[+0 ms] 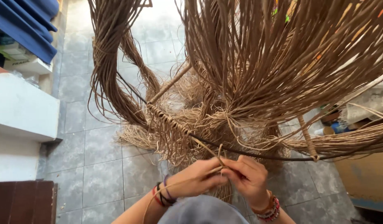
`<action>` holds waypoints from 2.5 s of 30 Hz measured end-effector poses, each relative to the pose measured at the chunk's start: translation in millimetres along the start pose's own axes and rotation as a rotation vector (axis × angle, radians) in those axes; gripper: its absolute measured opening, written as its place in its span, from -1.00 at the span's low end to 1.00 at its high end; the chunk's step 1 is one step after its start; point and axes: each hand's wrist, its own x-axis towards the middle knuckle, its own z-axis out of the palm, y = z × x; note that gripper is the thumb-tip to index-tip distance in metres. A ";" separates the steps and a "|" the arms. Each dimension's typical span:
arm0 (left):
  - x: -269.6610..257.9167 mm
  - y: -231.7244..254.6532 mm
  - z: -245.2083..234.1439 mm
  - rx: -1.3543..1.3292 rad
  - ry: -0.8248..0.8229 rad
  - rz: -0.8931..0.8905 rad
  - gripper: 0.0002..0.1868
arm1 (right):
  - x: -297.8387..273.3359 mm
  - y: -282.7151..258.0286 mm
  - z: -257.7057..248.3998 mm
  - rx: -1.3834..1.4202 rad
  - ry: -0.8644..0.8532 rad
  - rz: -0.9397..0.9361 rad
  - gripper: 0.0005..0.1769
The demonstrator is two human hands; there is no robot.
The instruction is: Weaving natural fiber strands onto a circular frame
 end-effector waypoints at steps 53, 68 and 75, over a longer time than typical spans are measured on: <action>48.4 45.7 -29.7 -1.387 0.814 0.592 -0.53 | -44.1 44.9 66.9 0.775 0.159 0.476 -0.73; -61.5 -14.6 -4.6 0.042 0.215 0.471 -0.54 | -52.3 54.1 67.1 1.420 -0.062 0.721 -0.61; -47.6 -5.2 -10.1 0.143 0.629 0.045 -0.68 | 1.3 4.3 45.5 0.482 -0.426 0.519 -0.70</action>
